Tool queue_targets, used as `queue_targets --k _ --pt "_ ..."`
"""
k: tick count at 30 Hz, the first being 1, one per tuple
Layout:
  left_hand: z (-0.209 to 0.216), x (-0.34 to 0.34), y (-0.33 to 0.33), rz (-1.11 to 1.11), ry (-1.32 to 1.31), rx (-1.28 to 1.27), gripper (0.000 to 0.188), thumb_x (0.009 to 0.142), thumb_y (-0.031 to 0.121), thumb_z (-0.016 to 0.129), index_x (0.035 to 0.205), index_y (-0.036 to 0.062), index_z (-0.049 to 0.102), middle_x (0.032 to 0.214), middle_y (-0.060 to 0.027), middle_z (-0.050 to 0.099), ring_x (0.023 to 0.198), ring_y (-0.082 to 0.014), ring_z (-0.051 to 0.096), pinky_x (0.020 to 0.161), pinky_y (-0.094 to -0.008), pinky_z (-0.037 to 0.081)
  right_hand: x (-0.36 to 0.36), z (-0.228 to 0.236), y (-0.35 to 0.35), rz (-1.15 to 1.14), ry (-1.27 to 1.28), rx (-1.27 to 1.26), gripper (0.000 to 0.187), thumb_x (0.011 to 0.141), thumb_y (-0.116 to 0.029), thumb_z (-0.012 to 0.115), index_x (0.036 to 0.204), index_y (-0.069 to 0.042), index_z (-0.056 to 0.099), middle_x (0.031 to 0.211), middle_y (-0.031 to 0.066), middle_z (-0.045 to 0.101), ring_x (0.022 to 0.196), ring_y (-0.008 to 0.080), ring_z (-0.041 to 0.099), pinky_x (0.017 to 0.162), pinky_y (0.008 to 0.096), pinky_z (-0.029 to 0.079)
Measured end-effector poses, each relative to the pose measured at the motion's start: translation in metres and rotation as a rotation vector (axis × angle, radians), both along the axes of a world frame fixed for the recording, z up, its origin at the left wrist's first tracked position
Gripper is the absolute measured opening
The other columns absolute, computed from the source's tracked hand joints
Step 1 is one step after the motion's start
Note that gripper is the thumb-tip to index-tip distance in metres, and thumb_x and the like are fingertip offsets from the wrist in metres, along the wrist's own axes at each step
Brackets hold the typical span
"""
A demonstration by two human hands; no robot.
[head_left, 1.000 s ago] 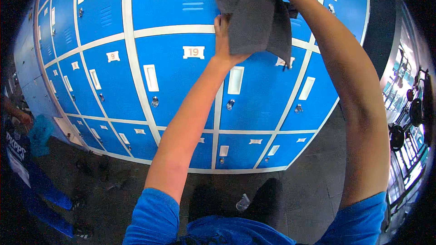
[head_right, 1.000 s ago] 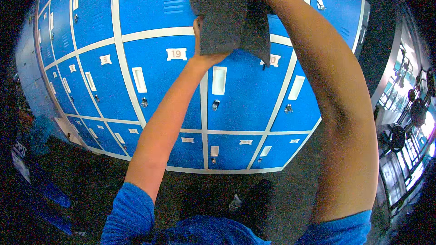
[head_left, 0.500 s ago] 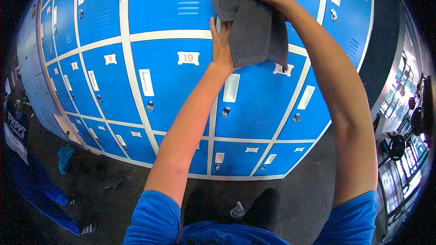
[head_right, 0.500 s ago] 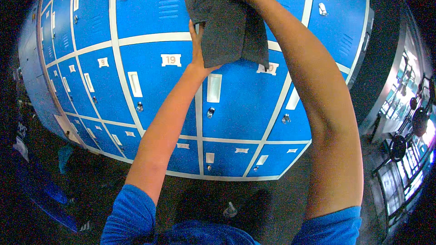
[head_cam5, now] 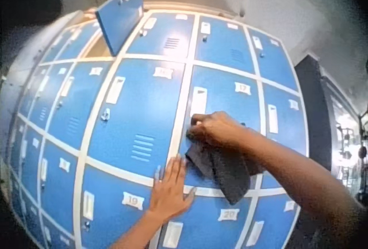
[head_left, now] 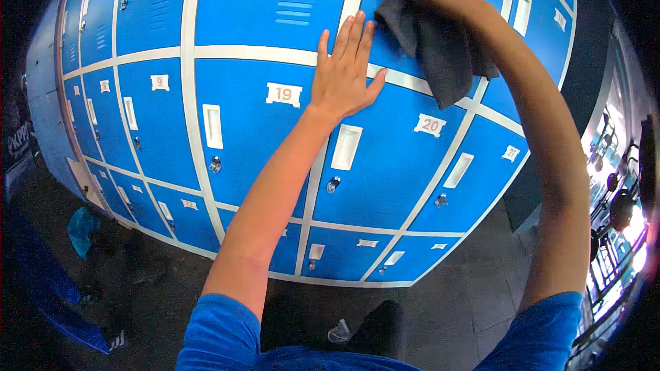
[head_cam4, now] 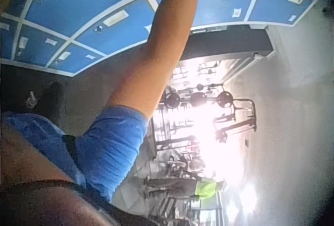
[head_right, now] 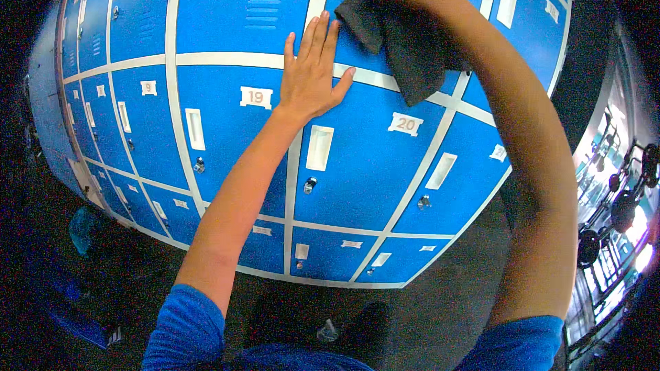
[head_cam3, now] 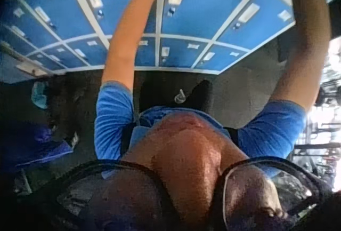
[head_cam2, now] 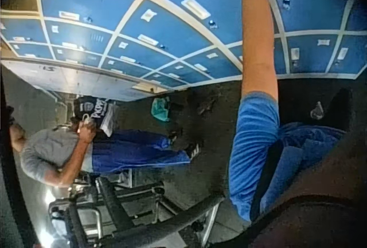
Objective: Cleaning and sanitizing gym lockers with a spray bottle and cloth.
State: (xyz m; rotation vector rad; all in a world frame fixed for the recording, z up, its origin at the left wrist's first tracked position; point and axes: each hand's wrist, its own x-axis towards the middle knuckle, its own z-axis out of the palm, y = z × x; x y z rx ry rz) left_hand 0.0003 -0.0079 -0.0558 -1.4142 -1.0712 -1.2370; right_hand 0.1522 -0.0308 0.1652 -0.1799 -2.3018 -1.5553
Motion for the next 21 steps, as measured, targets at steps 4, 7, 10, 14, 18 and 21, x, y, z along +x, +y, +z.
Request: queue_targets --k 4,7,10,14,18,21 --pt "0.000 -0.001 0.003 0.012 0.016 0.015 0.083 0.089 0.045 0.057 0.153 0.0009 0.031 0.163 -0.0172 0.023 0.150 -0.0309 0.024 0.117 -0.0578 0.016 -0.006 0.019 0.010 0.021 -0.053 0.005 0.026 0.085 -0.019 0.061 0.108 -0.013 0.072 0.105 0.0128 0.068 0.079 0.0324 0.070 0.069 0.0427 0.057" --pt "0.000 0.003 0.003 0.003 0.010 0.014 0.083 0.089 0.045 0.057 0.154 0.0012 0.030 0.163 -0.0177 0.023 0.150 -0.0309 0.024 0.117 -0.0577 0.016 -0.008 0.028 0.018 0.086 -0.136 0.044 0.022 0.085 -0.018 0.062 0.103 -0.011 0.072 0.104 0.0146 0.069 0.079 0.0329 0.070 0.069 0.0423 0.057" --pt "0.000 -0.002 0.004 0.026 0.017 0.025 0.083 0.088 0.045 0.057 0.153 0.0005 0.031 0.163 -0.0181 0.023 0.149 -0.0311 0.024 0.117 -0.0582 0.016 -0.014 0.020 0.016 0.127 0.006 -0.085 0.016 0.084 -0.018 0.066 0.094 -0.006 0.071 0.097 0.0175 0.069 0.080 0.0357 0.069 0.071 0.0445 0.055" --pt "0.001 0.000 0.003 0.019 0.017 0.037 0.081 0.088 0.046 0.057 0.150 -0.0014 0.036 0.162 -0.0192 0.024 0.149 -0.0312 0.025 0.116 -0.0588 0.016 -0.023 0.006 0.025 0.154 0.276 -0.196 0.018 0.082 -0.017 0.071 0.090 -0.002 0.067 0.089 0.0204 0.068 0.082 0.0401 0.067 0.073 0.0473 0.053" --pt "0.000 0.001 0.001 0.063 -0.008 0.025 0.078 0.085 0.046 0.058 0.146 -0.0008 0.043 0.162 -0.0164 0.027 0.150 -0.0263 0.025 0.117 -0.0563 0.017 -0.027 -0.005 0.029 0.317 0.441 -0.386 0.018 0.082 -0.014 0.071 0.091 0.001 0.065 0.084 0.0221 0.067 0.082 0.0399 0.067 0.073 0.0465 0.053" --pt "0.004 0.003 -0.002 0.071 -0.003 0.018 0.076 0.084 0.043 0.060 0.143 -0.0014 0.046 0.160 -0.0169 0.029 0.149 -0.0266 0.026 0.116 -0.0569 0.020 -0.025 -0.009 0.032 0.396 0.435 -0.309 0.016 0.082 -0.013 0.070 0.088 0.002 0.064 0.083 0.0217 0.067 0.080 0.0392 0.067 0.071 0.0459 0.052"
